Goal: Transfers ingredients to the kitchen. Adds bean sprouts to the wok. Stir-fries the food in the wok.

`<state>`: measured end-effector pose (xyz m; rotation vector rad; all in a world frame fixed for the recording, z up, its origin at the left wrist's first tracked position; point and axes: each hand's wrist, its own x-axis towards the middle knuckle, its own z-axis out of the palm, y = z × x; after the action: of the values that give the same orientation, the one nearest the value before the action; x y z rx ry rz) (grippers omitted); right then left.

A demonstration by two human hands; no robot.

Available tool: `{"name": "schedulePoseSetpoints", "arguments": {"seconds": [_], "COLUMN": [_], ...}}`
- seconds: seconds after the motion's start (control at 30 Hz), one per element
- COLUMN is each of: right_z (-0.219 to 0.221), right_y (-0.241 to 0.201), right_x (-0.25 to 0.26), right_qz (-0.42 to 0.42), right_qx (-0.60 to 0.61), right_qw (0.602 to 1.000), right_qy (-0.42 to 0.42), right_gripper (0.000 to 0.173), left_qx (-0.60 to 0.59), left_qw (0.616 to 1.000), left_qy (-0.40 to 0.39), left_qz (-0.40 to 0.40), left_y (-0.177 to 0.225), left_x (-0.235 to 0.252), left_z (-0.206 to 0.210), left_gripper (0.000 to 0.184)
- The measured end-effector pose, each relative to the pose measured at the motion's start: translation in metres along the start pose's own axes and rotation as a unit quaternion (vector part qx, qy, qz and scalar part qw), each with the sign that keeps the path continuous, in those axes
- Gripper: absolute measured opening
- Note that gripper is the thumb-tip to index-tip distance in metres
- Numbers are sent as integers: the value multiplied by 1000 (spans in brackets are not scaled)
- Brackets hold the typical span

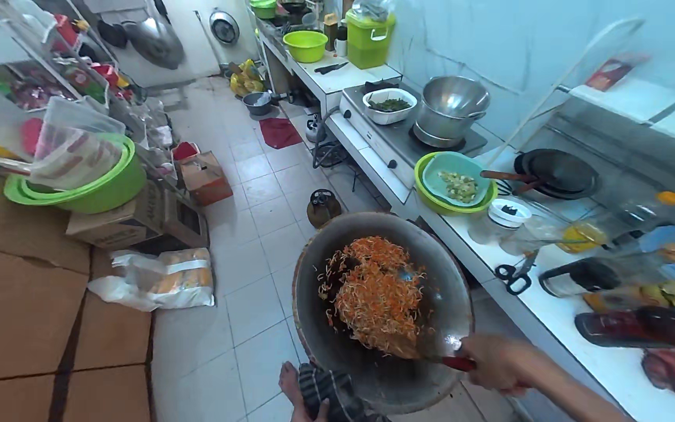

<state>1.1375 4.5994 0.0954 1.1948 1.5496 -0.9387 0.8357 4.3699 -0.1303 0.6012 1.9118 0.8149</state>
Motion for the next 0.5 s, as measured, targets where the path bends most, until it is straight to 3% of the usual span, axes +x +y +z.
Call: {"name": "schedulePoseSetpoints", "arguments": {"seconds": [0.07, 0.13, 0.3, 0.4, 0.5], "right_z": [-3, -5, 10, 14, -3], "right_y": [-8, -22, -33, -10, 21], "right_x": [-1, 24, 125, 96, 41], "right_qz": [44, 65, 10, -65, -43], "right_qx": [-67, -65, -82, -139, -140], "right_qw": [997, 992, 962, 945, 953], "right_qy": [14, 85, 260, 289, 265], "right_gripper": [28, 38, 59, 72, 70], "left_qx": [-2, 1, -3, -8, 0], "left_qw": [1000, 1000, 1000, 1000, 1000], "left_qy": [3, 0, -9, -19, -15], "left_qz": [-1, -1, -16, -19, -20], "left_y": [-1, 0, 5, 11, 15], "left_x": [0, 1, -2, -7, -9], "left_z": [0, 1, -3, -7, -6], "left_gripper": [72, 73, 69, 64, 62]}}
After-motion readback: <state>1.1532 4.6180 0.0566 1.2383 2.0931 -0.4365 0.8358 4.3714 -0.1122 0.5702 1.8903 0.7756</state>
